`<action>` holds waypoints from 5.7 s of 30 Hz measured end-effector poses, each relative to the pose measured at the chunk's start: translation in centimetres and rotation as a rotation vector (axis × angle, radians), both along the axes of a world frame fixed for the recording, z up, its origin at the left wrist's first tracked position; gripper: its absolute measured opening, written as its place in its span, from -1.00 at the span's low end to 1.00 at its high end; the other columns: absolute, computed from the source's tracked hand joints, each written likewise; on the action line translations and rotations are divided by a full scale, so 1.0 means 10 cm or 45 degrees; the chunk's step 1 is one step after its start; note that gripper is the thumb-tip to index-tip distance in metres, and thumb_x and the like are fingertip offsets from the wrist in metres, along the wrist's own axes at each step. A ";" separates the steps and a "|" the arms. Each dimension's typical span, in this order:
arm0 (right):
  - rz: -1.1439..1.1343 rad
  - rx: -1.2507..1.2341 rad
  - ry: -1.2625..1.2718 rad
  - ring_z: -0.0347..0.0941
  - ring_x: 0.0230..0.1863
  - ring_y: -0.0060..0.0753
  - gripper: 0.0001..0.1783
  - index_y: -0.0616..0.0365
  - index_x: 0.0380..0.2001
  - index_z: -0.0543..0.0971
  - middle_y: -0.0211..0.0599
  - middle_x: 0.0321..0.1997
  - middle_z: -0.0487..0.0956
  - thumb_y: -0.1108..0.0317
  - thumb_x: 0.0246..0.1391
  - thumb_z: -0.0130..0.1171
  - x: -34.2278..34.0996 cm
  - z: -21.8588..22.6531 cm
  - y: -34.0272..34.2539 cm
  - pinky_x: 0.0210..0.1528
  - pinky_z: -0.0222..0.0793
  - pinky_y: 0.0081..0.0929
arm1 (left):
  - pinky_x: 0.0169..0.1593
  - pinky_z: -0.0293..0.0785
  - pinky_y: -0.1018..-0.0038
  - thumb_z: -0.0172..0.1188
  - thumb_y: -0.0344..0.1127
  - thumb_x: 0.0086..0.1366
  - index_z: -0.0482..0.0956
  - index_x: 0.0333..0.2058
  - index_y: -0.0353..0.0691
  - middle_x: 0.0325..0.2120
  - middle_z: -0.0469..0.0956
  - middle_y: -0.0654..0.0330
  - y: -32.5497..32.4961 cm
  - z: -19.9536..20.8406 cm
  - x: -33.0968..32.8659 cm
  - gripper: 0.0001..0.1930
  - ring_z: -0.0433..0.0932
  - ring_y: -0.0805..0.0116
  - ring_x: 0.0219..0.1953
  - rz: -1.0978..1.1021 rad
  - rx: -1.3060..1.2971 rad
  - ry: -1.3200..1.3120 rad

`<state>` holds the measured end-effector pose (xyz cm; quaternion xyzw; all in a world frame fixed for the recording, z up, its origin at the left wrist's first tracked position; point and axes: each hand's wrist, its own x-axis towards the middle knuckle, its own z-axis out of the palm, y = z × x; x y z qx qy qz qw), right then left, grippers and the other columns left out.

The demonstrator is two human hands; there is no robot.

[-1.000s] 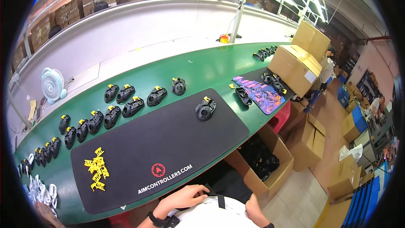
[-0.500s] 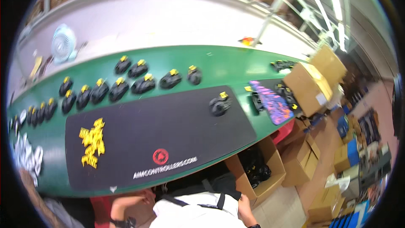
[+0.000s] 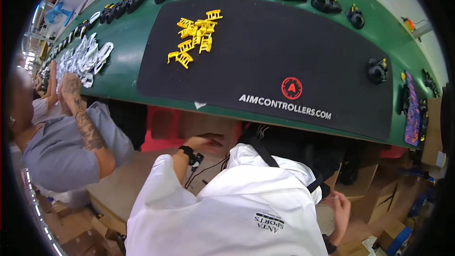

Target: Assembling yellow components into black electronic mouse housings.

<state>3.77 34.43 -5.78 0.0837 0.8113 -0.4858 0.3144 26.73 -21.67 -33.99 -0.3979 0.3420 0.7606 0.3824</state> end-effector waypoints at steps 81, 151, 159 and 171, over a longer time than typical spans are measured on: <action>2.567 0.495 0.522 0.58 -0.02 0.15 -0.31 0.21 0.37 0.23 0.16 0.11 0.53 0.29 0.19 0.08 0.64 -2.16 -1.86 -0.03 0.57 -0.12 | -0.13 0.59 0.29 -0.03 -0.02 0.47 0.49 0.05 -0.30 -0.14 0.60 0.09 0.08 1.08 -1.62 -0.55 0.66 0.22 -0.28 -1.444 -0.789 0.558; 1.499 1.011 0.442 0.02 0.47 0.27 -0.13 0.08 0.48 0.07 0.12 0.49 0.12 -0.06 0.24 0.10 0.45 -5.19 -1.43 0.44 0.01 0.13 | 0.42 -0.06 -0.22 0.30 0.19 0.13 0.27 0.37 -0.12 0.39 0.16 -0.02 2.72 -2.94 -0.66 -0.10 0.07 -0.04 0.44 -1.489 -1.894 0.320; 1.089 0.785 0.073 0.22 0.41 0.12 -0.19 0.11 0.38 0.23 0.12 0.42 0.27 -0.12 0.24 0.15 0.58 -5.12 -1.24 0.38 0.18 -0.06 | 0.40 0.01 -0.19 0.32 0.36 0.01 0.26 0.37 -0.10 0.40 0.14 -0.10 2.59 -2.53 -0.82 0.03 0.09 -0.12 0.44 -1.166 -1.495 0.390; 0.985 0.623 -0.171 0.15 0.44 0.17 -0.37 0.11 0.37 0.28 0.03 0.49 0.19 -0.01 0.38 -0.09 0.64 -5.16 -1.11 0.43 0.10 -0.02 | 0.37 0.25 0.13 0.34 0.43 0.01 0.38 0.29 -0.16 0.30 0.35 -0.07 2.54 -2.64 -0.74 0.01 0.34 -0.04 0.32 -0.834 -0.862 0.493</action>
